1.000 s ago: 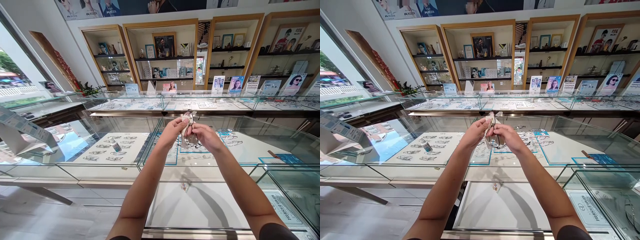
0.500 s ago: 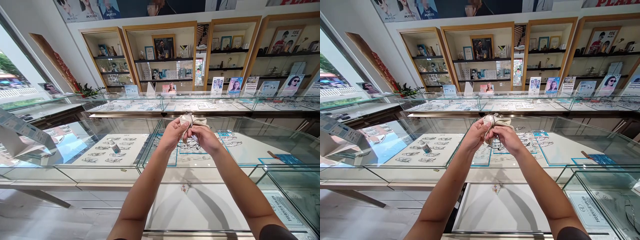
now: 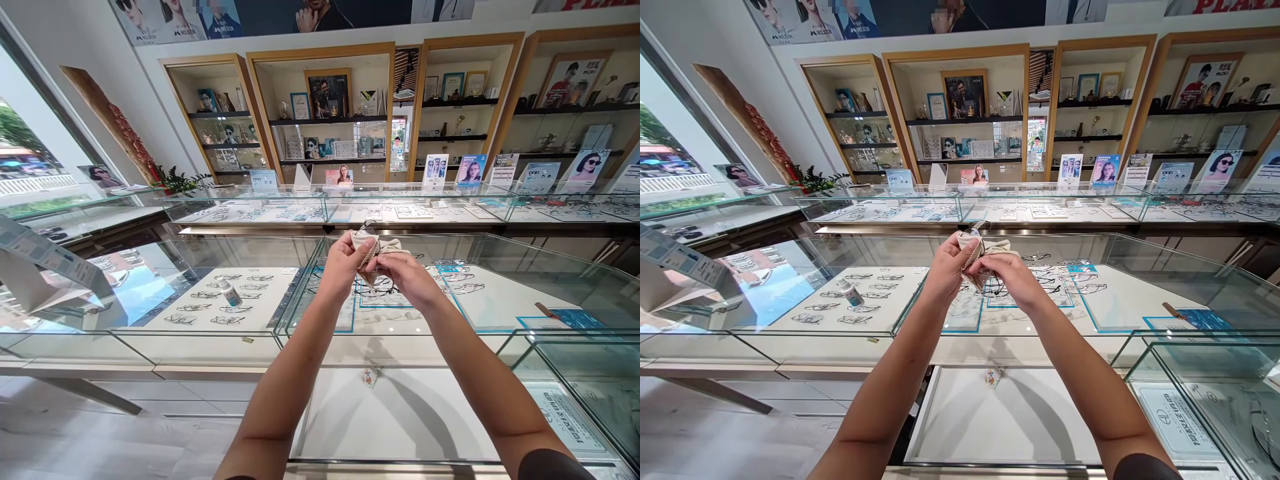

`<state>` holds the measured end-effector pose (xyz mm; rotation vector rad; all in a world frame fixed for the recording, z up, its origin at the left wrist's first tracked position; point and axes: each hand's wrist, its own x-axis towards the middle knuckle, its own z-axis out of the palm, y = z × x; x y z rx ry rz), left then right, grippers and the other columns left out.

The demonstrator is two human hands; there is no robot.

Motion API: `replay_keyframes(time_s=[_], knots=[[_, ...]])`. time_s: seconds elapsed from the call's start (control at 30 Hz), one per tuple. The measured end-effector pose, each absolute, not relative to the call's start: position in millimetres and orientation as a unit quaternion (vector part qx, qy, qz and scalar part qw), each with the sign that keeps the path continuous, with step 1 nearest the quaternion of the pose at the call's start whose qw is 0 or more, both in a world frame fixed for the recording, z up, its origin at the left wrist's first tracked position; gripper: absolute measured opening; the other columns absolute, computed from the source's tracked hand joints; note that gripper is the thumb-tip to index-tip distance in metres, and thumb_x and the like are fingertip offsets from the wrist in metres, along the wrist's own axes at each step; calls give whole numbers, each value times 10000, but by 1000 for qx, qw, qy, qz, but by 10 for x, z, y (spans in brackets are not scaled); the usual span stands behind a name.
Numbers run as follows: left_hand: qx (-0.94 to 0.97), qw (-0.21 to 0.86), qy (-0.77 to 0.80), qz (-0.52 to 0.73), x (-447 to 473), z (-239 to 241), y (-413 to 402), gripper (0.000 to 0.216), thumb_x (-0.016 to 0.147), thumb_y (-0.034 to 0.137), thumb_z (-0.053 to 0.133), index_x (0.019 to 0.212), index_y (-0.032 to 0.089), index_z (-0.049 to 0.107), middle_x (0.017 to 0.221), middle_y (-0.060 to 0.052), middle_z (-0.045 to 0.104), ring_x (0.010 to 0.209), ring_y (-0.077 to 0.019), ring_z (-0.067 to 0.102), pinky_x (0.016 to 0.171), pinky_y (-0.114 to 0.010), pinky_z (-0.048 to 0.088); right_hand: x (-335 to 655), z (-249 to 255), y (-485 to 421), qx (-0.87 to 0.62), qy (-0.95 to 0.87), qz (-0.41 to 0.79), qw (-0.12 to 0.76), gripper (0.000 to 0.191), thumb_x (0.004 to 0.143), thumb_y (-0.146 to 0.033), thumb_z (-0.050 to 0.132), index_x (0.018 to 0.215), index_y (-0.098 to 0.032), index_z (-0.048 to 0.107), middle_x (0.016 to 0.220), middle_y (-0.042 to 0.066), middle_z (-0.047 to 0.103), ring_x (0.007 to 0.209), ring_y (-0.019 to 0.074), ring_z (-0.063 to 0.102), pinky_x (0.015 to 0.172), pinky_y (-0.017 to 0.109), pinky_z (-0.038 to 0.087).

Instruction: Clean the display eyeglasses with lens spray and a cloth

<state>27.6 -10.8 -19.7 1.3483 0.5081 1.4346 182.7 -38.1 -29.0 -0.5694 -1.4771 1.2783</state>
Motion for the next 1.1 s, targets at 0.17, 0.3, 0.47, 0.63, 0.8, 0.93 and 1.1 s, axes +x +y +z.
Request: replay_keyframes(time_s=[0.17, 0.3, 0.47, 0.63, 0.8, 0.93, 1.1], knots=[[555, 523, 209, 612, 244, -216, -59, 433, 811, 519, 895, 873, 175, 640, 776, 28, 639, 675, -84, 534, 662, -216, 434, 1858, -329, -341, -253, -622, 514, 533, 300, 913, -469, 731, 828, -206, 851, 912, 72, 791, 923, 235, 686, 984, 408, 511], [595, 531, 185, 574, 174, -201, -61, 365, 873, 486, 857, 962, 174, 689, 841, 3, 662, 742, -100, 564, 707, -225, 455, 1892, -281, -370, -248, -618, 520, 534, 292, 914, -449, 721, 798, -206, 834, 882, 65, 764, 916, 235, 677, 986, 405, 506], [625, 545, 177, 529, 133, -152, -111, 408, 827, 447, 904, 1056, 195, 679, 792, 11, 654, 654, -104, 546, 630, -243, 427, 1901, -235, -406, -240, -608, 535, 535, 294, 905, -457, 732, 761, -212, 803, 872, 54, 728, 948, 233, 664, 1013, 399, 501], [644, 535, 177, 518, 167, -149, -156, 390, 848, 473, 880, 964, 215, 611, 614, 25, 640, 516, -116, 533, 560, -260, 404, 1884, -214, -442, -227, -609, 557, 517, 306, 887, -459, 747, 713, -209, 782, 816, 56, 712, 918, 240, 665, 978, 397, 499], [633, 550, 185, 513, 195, -193, -138, 400, 865, 512, 848, 934, 220, 584, 541, 21, 660, 391, -110, 504, 427, -228, 318, 1852, -221, -474, -200, -620, 579, 491, 330, 901, -459, 732, 694, -206, 781, 780, 70, 748, 876, 253, 693, 977, 412, 499], [605, 573, 190, 519, 222, -190, -134, 448, 805, 549, 879, 897, 205, 606, 517, 7, 663, 357, -103, 488, 387, -217, 292, 1822, -250, -460, -193, -618, 581, 493, 338, 899, -472, 738, 693, -206, 771, 814, 85, 771, 893, 264, 693, 968, 420, 510], [610, 593, 183, 491, 200, -171, -143, 455, 802, 534, 884, 724, 155, 644, 585, -60, 708, 408, -88, 509, 436, -233, 376, 1840, -254, -441, -191, -605, 592, 497, 327, 901, -450, 735, 676, -213, 739, 761, 68, 730, 856, 254, 679, 933, 402, 511]])
